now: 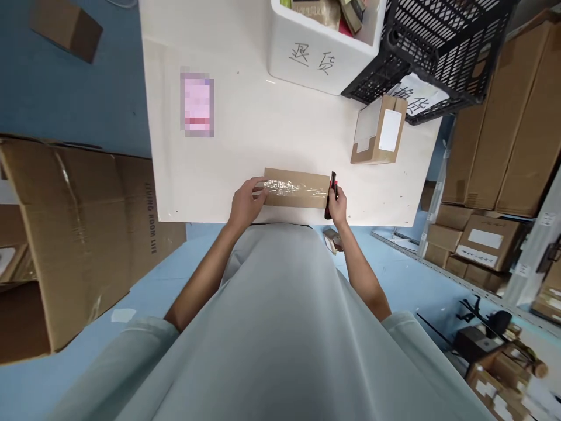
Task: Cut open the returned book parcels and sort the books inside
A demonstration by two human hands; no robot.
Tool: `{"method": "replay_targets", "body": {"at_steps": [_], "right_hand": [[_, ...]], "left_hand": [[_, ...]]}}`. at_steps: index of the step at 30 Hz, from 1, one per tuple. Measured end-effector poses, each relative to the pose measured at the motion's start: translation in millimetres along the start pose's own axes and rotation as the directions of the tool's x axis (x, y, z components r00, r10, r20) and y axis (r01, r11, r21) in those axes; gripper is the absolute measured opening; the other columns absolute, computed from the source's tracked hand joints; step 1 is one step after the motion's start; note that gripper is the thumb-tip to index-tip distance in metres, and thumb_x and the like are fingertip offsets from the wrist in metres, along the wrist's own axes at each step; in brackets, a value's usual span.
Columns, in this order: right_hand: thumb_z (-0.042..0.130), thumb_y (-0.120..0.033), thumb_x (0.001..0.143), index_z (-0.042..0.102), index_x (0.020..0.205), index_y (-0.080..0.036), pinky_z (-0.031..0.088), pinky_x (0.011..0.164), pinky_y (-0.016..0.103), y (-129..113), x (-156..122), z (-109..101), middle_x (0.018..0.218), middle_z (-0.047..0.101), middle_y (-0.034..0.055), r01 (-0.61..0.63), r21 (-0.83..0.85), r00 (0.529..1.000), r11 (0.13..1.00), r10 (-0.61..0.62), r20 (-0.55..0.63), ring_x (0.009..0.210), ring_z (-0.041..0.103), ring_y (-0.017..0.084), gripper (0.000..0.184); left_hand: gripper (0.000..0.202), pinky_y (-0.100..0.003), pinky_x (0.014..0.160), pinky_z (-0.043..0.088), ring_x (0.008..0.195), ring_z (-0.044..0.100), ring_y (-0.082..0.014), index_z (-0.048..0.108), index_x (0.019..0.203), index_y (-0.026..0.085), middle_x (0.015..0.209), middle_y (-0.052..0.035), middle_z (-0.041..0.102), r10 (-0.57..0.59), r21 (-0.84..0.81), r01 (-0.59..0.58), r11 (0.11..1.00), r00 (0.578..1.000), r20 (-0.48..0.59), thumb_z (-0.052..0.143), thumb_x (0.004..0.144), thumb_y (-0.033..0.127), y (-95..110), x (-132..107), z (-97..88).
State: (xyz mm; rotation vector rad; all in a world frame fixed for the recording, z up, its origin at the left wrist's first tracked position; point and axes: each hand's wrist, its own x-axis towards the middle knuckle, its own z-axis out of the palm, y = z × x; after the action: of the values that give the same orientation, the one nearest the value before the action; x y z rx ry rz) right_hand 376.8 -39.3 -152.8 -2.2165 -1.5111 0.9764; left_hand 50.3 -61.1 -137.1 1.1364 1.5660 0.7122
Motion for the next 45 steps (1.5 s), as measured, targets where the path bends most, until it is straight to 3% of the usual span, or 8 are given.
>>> {"method": "replay_targets", "body": {"at_steps": [5,10,13,16,20,31,38,45], "right_hand": [[0.03,-0.039,0.117,0.063,0.141,-0.02,0.059,0.108,0.039,-26,-20,7,0.134,0.079,0.015,0.024,-0.119,1.0,0.993,-0.026,-0.01,0.123,0.073,0.027,0.045],[0.023,-0.044,0.122,0.057,0.162,-0.022,0.058,0.115,0.045,-73,-34,-16,0.149,0.074,0.0166,0.156,-0.365,0.985,0.918,-0.171,-0.007,0.135,0.071,0.032,0.057],[0.028,-0.048,0.124,0.054,0.171,-0.028,0.06,0.111,0.041,-111,-47,-24,0.151,0.073,0.0119,0.375,-0.466,0.924,0.801,-0.285,0.254,0.136,0.07,0.032,0.058],[0.03,-0.047,0.125,0.053,0.175,-0.033,0.061,0.097,0.033,-146,-57,-16,0.142,0.076,0.0094,0.549,-0.533,0.815,0.644,-0.272,0.511,0.123,0.074,0.029,0.057],[0.029,-0.044,0.126,0.052,0.177,-0.034,0.058,0.087,0.032,-175,-58,5,0.141,0.075,0.0115,0.653,-0.589,0.734,0.476,-0.205,0.648,0.118,0.074,0.028,0.056],[0.032,-0.044,0.126,0.048,0.178,-0.035,0.059,0.092,0.036,-188,-50,14,0.142,0.074,0.0137,0.693,-0.597,0.692,0.403,-0.141,0.708,0.117,0.073,0.031,0.056],[0.033,-0.012,0.115,0.042,0.181,-0.032,0.061,0.096,0.041,-198,-60,16,0.156,0.068,0.0181,0.706,-0.634,0.687,0.316,-0.089,0.721,0.122,0.072,0.032,0.069],[0.031,-0.012,0.113,0.042,0.179,-0.025,0.062,0.094,0.044,-207,-68,9,0.148,0.07,0.0226,0.706,-0.661,0.695,0.255,-0.067,0.716,0.118,0.071,0.034,0.068]], "left_hand": [[0.041,-0.04,0.099,0.071,0.126,0.079,-0.0268,0.075,0.143,0.027,0.152,-0.0097,0.073,0.0,-0.015,0.0,1.0,0.999,0.037,0.066,0.103,0.034,-10,-7,-19.4],[0.041,-0.038,0.097,0.071,0.125,0.079,-0.0267,0.076,0.142,0.027,0.15,-0.009,0.073,0.017,-0.039,-0.014,0.999,0.997,0.077,0.067,0.102,0.032,-18,-13,-29.2],[0.043,-0.038,0.096,0.071,0.124,0.078,-0.0264,0.076,0.143,0.027,0.151,-0.0088,0.073,0.029,-0.065,-0.024,0.998,0.996,0.086,0.067,0.101,0.03,-22,-10,-26.5],[0.043,-0.038,0.095,0.071,0.123,0.078,-0.0265,0.077,0.141,0.027,0.152,-0.0089,0.072,0.037,-0.084,-0.029,0.996,0.995,0.097,0.069,0.1,0.03,-27,-5,-24.8],[0.044,-0.038,0.095,0.071,0.122,0.078,-0.0264,0.077,0.142,0.026,0.151,-0.009,0.072,0.049,-0.11,-0.036,0.993,0.992,0.115,0.07,0.098,0.026,-28,-2,-26.8],[0.043,-0.038,0.096,0.071,0.125,0.074,-0.027,0.077,0.141,0.026,0.151,-0.0096,0.07,0.045,-0.166,-0.022,0.986,0.99,0.132,0.072,0.098,0.024,-35,2,-20.5],[0.043,-0.038,0.096,0.07,0.122,0.075,-0.0268,0.078,0.141,0.026,0.151,-0.0097,0.069,0.048,-0.172,-0.023,0.985,0.989,0.139,0.072,0.099,0.023,-33,2,-21.1],[0.044,-0.036,0.094,0.07,0.12,0.076,-0.0256,0.078,0.14,0.025,0.151,-0.0096,0.07,0.037,-0.159,-0.017,0.987,0.991,0.129,0.071,0.097,0.023,-32,2,-19.8]]}}
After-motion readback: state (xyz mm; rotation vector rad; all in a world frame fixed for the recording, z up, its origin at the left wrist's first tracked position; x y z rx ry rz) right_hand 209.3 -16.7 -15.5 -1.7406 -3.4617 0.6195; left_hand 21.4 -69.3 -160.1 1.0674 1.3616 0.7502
